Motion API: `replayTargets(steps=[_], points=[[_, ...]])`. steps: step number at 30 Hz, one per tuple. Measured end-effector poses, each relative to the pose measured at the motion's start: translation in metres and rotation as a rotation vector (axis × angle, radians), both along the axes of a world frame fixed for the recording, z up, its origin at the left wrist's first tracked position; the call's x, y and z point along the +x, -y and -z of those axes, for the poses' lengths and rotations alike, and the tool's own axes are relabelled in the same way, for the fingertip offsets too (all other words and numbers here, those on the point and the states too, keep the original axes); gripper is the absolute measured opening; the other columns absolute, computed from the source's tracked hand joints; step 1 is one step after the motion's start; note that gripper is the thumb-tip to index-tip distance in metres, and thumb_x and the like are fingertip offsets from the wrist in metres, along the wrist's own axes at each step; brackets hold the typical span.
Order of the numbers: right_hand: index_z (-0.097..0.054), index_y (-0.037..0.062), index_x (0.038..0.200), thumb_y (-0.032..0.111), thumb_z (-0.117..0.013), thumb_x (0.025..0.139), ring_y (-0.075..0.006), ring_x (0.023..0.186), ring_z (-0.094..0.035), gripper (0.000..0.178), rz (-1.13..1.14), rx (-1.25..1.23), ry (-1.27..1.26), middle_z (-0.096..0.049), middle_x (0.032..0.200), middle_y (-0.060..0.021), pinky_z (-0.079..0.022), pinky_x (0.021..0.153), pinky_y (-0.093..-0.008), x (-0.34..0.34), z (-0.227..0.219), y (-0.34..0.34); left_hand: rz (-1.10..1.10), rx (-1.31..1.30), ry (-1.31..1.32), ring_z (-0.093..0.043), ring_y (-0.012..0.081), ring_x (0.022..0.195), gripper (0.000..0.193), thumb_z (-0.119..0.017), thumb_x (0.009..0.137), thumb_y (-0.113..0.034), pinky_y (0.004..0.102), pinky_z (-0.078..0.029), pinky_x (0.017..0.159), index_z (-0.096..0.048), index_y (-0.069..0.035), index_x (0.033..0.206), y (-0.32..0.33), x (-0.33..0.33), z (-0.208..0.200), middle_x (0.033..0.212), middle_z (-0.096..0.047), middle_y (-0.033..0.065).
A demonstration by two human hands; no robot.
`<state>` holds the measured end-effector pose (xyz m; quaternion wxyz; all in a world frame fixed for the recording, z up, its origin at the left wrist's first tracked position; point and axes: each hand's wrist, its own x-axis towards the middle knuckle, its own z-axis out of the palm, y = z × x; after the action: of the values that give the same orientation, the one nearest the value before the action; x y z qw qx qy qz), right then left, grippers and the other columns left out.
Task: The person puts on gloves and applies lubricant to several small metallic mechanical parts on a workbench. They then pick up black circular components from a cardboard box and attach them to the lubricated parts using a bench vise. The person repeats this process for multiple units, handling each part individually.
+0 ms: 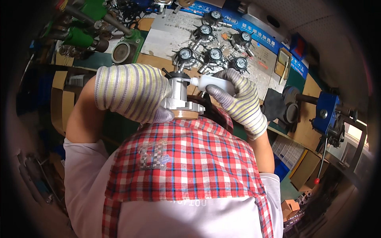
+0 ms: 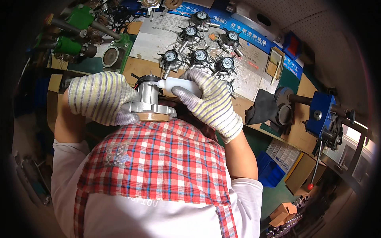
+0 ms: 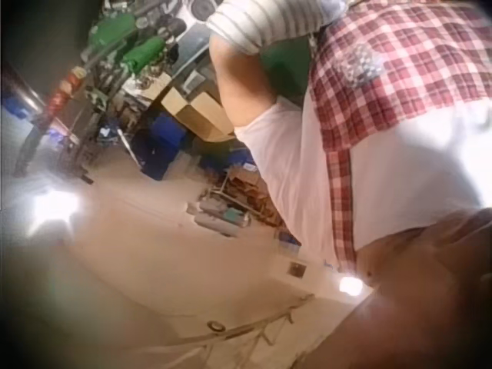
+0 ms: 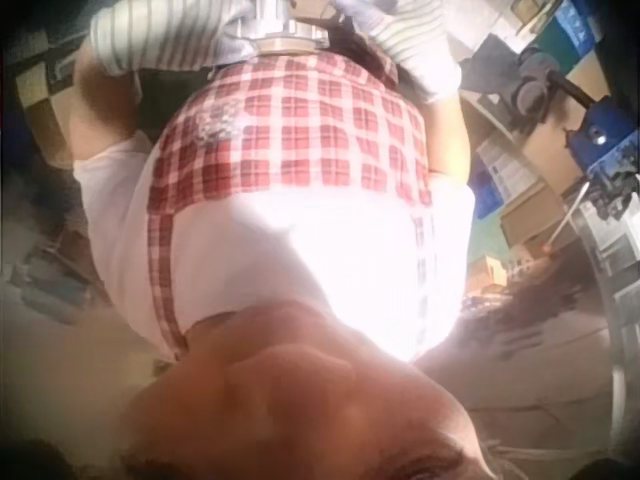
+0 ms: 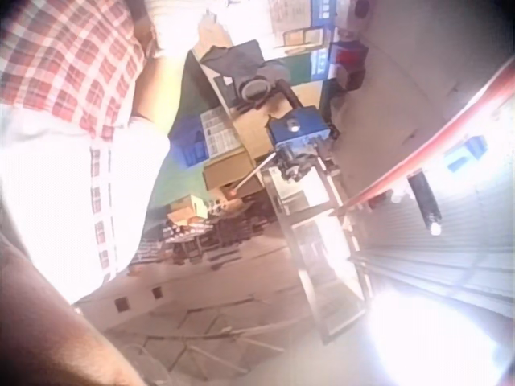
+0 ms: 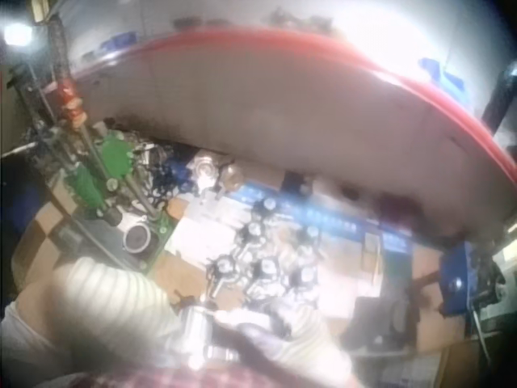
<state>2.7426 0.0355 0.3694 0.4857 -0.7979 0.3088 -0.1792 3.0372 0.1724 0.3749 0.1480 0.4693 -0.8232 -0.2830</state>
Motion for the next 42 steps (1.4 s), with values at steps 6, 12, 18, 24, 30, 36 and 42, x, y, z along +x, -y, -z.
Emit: replayTargets(steps=[6, 12, 18, 24, 30, 36, 42], points=[[-0.067, -0.0013, 0.114, 0.037, -0.075, 0.086, -0.034, 0.086, -0.071, 0.048, -0.069, -0.355, -0.05, -0.071, 0.097, -0.0212, -0.056, 0.076, -0.0378, 0.003, 0.01, 0.001, 0.004, -0.125, -0.014, -0.066, 0.0365, 0.074, 0.044, -0.073, 0.076, -0.048, 0.0437, -0.052, 0.068, -0.071, -0.005, 0.087, 0.009, -0.009, 0.0, 0.077, -0.066, 0.0176], [-0.066, 0.0002, 0.104, 0.031, -0.077, 0.085, -0.0324, 0.079, -0.069, 0.038, -0.024, -0.275, -0.014, -0.067, 0.086, -0.0179, -0.054, 0.069, -0.0377, 0.006, 0.003, -0.001, 0.04, 0.139, 0.016, -0.066, 0.0332, 0.077, 0.044, -0.075, 0.078, -0.045, 0.0411, -0.052, 0.07, -0.068, -0.005, 0.093, 0.016, 0.0, -0.001, 0.081, -0.066, 0.016], [-0.067, -0.0001, 0.106, 0.03, -0.076, 0.086, -0.0342, 0.077, -0.069, 0.037, -0.042, -0.345, -0.025, -0.068, 0.087, -0.0186, -0.055, 0.068, -0.0385, 0.013, 0.004, 0.0, 0.035, 0.174, 0.01, -0.066, 0.0326, 0.074, 0.04, -0.076, 0.078, -0.04, 0.04, -0.053, 0.068, -0.068, -0.004, 0.091, 0.022, 0.002, -0.007, 0.078, -0.066, 0.0157], [-0.067, 0.0014, 0.107, 0.03, -0.074, 0.088, -0.0348, 0.076, -0.068, 0.035, -0.012, -0.273, -0.047, -0.068, 0.085, -0.0182, -0.053, 0.066, -0.0395, 0.016, 0.001, 0.0, 0.01, 0.071, -0.081, -0.069, 0.0348, 0.07, 0.041, -0.076, 0.078, -0.041, 0.0411, -0.056, 0.064, -0.072, -0.003, 0.094, 0.019, 0.015, 0.002, 0.074, -0.069, 0.0184], [-0.066, 0.0007, 0.105, 0.029, -0.074, 0.088, -0.0353, 0.074, -0.068, 0.033, -0.036, -0.349, -0.075, -0.067, 0.082, -0.0188, -0.053, 0.065, -0.0396, 0.026, 0.01, 0.002, 0.146, -0.221, 0.306, -0.07, 0.035, 0.07, 0.041, -0.074, 0.079, -0.039, 0.0401, -0.057, 0.066, -0.073, -0.002, 0.098, 0.016, 0.023, 0.0, 0.075, -0.069, 0.0192], [-0.064, -0.0008, 0.099, 0.027, -0.076, 0.086, -0.0343, 0.073, -0.069, 0.033, 0.158, -0.112, -0.074, -0.067, 0.082, -0.0206, -0.053, 0.065, -0.0391, 0.031, 0.004, 0.008, -0.25, 1.0, 0.01, -0.067, 0.0178, 0.06, 0.051, -0.067, 0.089, -0.047, 0.0298, -0.053, 0.058, -0.07, 0.0, 0.105, 0.073, 0.04, -0.037, 0.069, -0.069, 0.0092], [-0.066, 0.0024, 0.099, 0.028, -0.077, 0.084, -0.0208, 0.07, -0.066, 0.031, 0.487, 0.057, -0.113, -0.068, 0.078, -0.013, -0.051, 0.066, -0.0334, 0.022, 0.004, 0.005, -0.596, 0.953, -0.803, -0.059, 0.0109, 0.067, 0.03, -0.061, 0.096, -0.041, 0.0241, -0.045, 0.06, -0.065, -0.012, 0.093, 0.083, 0.149, 0.123, 0.078, -0.062, -0.0008]])
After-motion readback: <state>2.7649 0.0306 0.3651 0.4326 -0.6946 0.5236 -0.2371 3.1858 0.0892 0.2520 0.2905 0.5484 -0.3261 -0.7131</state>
